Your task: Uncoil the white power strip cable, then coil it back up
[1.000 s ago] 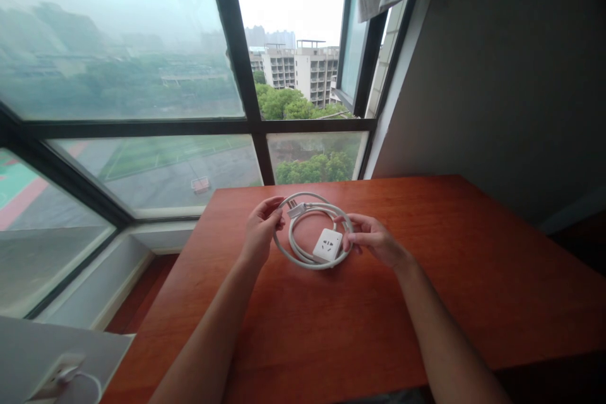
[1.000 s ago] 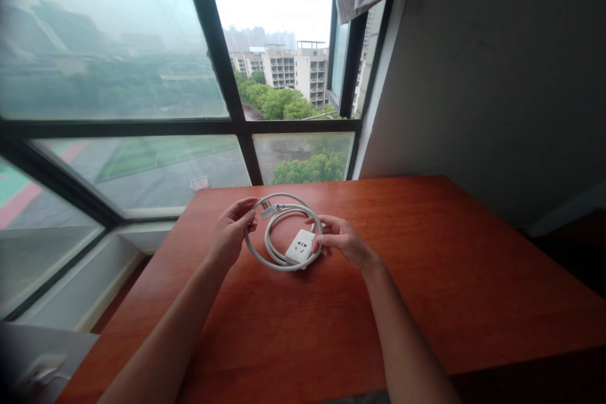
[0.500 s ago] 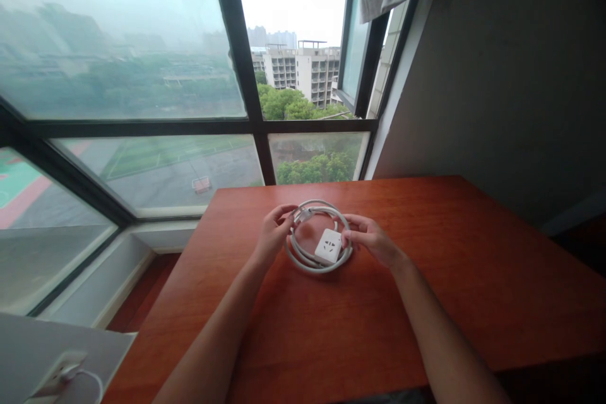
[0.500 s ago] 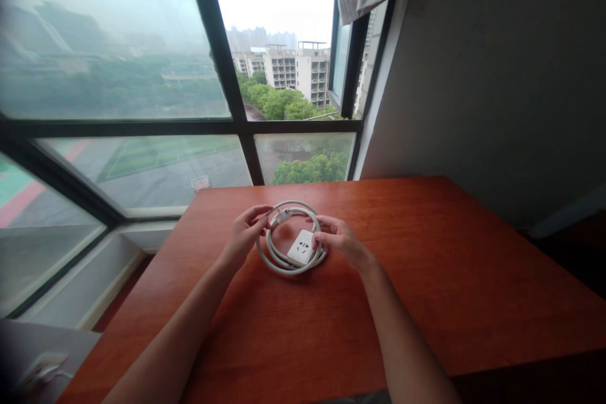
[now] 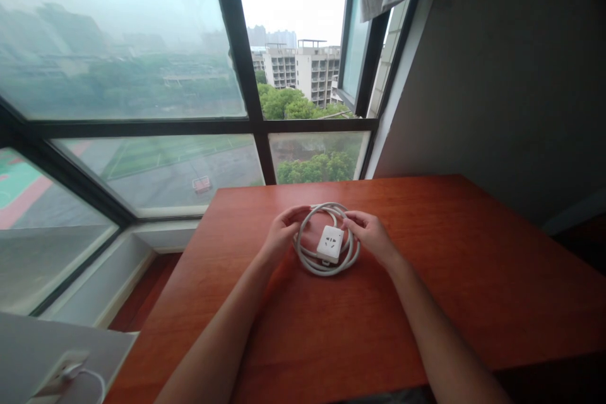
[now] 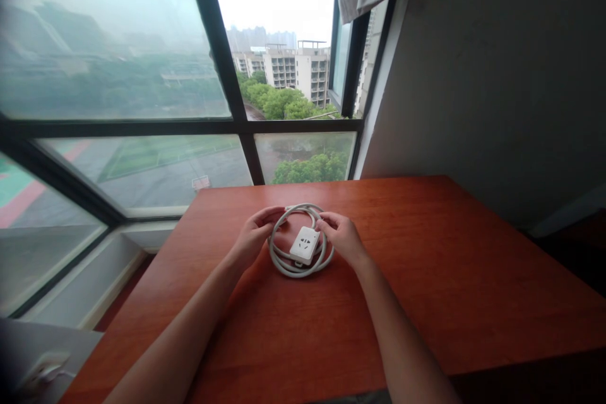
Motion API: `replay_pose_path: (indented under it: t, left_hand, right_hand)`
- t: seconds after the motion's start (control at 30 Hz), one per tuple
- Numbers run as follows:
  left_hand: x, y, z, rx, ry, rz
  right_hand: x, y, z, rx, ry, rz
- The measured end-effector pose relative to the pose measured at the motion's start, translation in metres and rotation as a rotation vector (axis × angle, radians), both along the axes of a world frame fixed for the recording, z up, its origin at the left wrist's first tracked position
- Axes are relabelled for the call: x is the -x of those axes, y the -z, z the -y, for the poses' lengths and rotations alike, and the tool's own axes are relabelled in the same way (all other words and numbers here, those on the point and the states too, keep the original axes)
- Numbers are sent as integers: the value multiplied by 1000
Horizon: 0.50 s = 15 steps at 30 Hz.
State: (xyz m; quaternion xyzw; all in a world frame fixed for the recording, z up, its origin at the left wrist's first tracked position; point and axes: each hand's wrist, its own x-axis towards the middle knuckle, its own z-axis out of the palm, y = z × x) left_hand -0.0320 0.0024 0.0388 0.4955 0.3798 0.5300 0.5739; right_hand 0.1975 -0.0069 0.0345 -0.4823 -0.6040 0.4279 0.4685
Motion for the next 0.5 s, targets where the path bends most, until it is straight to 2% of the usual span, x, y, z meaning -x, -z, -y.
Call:
replay_pose_path:
  t: [0.13,0.23,0.33,0.4,0.5]
  left_hand:
    - [-4,1,-10,-101,-14,-125]
    - [-5,1,-20,-246,-103,-358]
    - [-2,2,-31,-419,-184,-618]
    - [0,4,-39,-472,-137,-740]
    - [1,7,-50,-496,0,-878]
  right_hand:
    - [-3,5,-3,-176,119,224]
    - [-4,9,-4,-280,187,418]
    - [-5,15,-7,-305,217,576]
    - [-5,20,-9,-291,238,661]
    - [-5,27,-11,-275,238,774]
